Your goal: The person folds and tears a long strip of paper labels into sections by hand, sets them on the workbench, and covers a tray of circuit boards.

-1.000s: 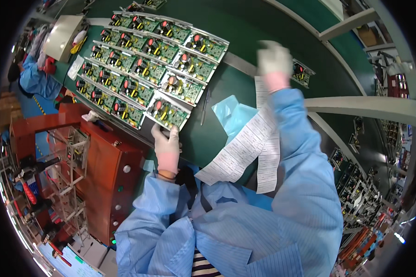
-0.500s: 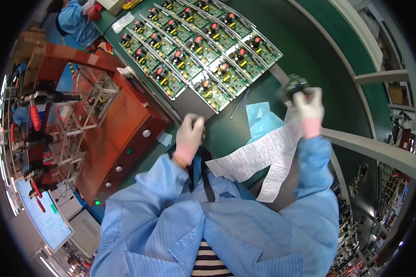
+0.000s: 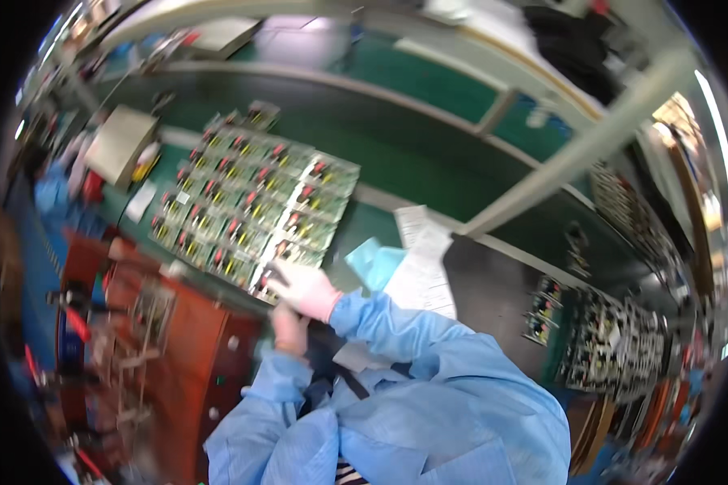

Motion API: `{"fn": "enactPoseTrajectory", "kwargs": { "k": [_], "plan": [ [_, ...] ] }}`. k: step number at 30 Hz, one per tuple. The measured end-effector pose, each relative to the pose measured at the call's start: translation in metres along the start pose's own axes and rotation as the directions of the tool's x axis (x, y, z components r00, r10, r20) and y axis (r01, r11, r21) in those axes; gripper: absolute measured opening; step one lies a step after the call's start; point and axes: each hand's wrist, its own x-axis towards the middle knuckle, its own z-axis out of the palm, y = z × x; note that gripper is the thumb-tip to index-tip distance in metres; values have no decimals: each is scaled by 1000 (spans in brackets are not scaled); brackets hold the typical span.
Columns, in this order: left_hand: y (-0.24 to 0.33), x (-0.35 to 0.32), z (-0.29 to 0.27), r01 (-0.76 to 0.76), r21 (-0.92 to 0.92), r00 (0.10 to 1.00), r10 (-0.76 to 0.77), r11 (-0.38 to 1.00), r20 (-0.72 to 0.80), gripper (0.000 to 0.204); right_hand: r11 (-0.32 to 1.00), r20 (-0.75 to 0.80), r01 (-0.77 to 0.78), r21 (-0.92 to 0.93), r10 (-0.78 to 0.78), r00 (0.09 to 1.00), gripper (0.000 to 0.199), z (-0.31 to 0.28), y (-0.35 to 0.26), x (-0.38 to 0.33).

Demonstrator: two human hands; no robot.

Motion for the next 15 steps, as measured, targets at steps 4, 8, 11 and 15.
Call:
{"fn": "enactPoseTrajectory", "kwargs": {
  "k": [4,8,11,15],
  "plan": [
    [-16,29,-39,35,150,999,-31,988,-34,31,972,-238,-44,230,100,966,27,-128,-25,-29],
    [-4,-2,7,17,-59,998,-21,998,-60,60,892,-621,-71,446,366,694,15,-273,-37,-65],
    [-4,-26,6,-5,99,1000,4,995,9,79,952,-891,121,280,211,403,12,-345,-52,-107],
    [-13,-8,-4,43,350,995,-7,936,-103,75,975,-968,-4,223,221,-115,25,-452,-24,-183]
  ]
}}
